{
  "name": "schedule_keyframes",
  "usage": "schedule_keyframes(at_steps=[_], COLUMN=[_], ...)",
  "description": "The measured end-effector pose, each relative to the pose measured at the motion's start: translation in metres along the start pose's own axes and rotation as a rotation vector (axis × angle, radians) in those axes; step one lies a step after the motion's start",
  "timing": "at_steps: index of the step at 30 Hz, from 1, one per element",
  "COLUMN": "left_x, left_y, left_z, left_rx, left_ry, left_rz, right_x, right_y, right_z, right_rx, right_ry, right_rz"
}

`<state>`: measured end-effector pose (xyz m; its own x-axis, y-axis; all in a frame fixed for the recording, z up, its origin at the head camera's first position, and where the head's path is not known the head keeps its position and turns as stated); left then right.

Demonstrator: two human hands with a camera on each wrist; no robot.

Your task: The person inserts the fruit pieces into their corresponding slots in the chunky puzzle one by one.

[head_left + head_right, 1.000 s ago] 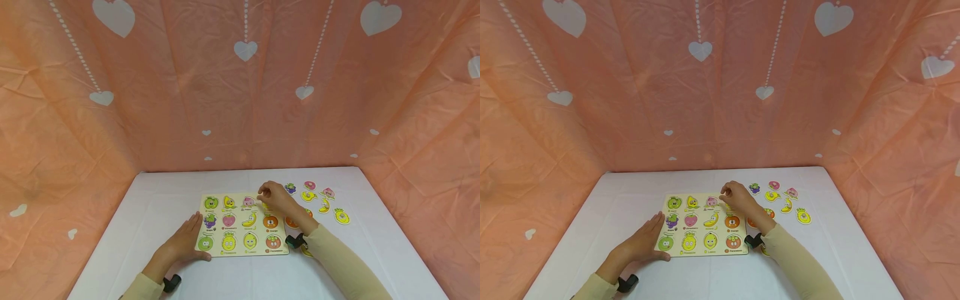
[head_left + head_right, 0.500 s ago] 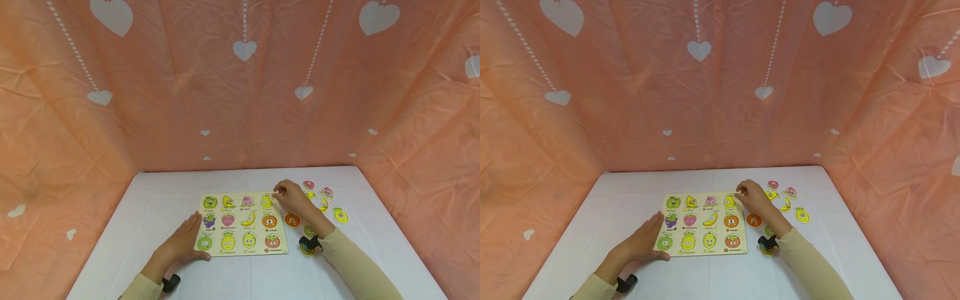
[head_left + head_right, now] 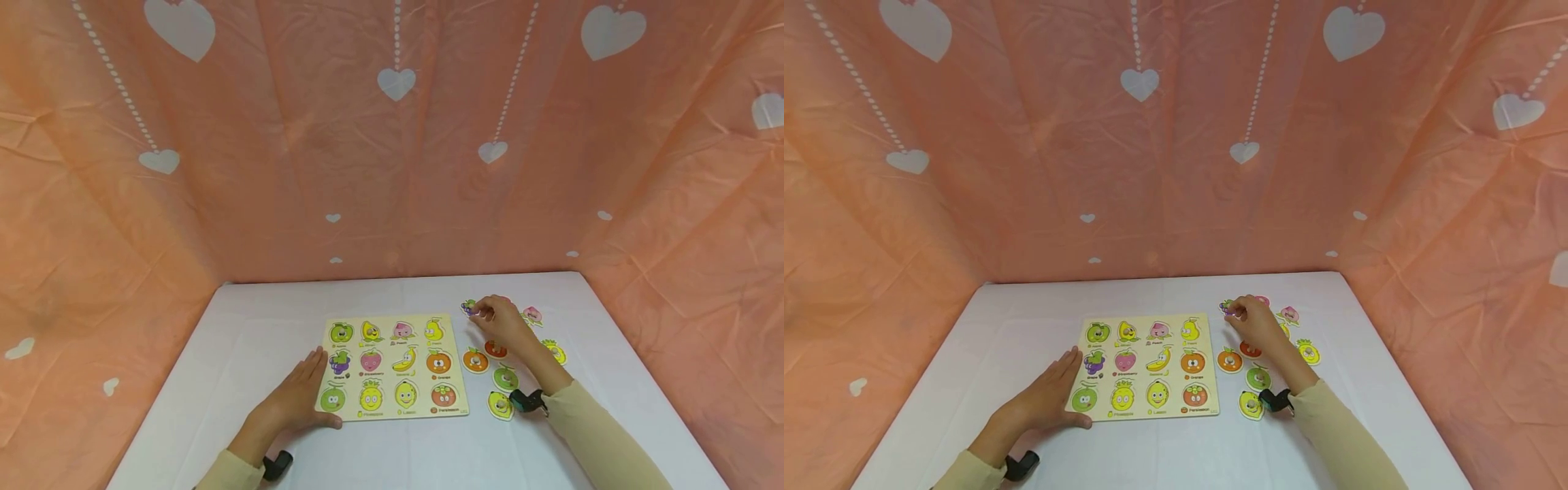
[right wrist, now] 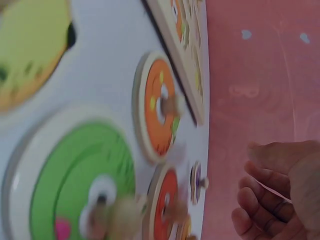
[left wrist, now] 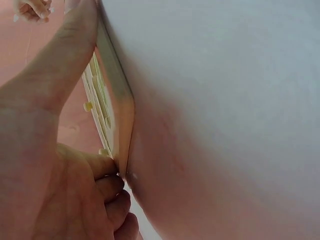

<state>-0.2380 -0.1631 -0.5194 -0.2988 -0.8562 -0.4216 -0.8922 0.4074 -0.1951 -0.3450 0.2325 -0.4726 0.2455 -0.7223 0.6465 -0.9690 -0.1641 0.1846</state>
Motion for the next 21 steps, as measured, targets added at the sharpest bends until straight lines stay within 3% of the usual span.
schedule_keyframes(at_steps=[10, 21], left_x=[-0.001, 0.001], left_y=[0.000, 0.002], left_z=[-0.001, 0.001], left_rx=[-0.010, 0.000], left_ry=[-0.005, -0.003], left_rz=[0.008, 0.001], right_x=[-0.030, -0.067], right_y=[-0.008, -0.018], right_z=[-0.028, -0.056], right_rx=[-0.057, -0.043], right_ry=[-0.041, -0.063], right_rz=[0.063, 0.182])
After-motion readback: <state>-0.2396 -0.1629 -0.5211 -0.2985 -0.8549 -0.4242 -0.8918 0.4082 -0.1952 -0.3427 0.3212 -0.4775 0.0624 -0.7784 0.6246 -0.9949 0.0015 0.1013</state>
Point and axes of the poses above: each hand's wrist, its own y-axis towards the middle knuckle, its own z-axis out of the palm, x = y × z, the point moved 9 cm from there along y, towards the middle knuckle, and after that the axes turned 1 degree about z, right-handed, at the moved point
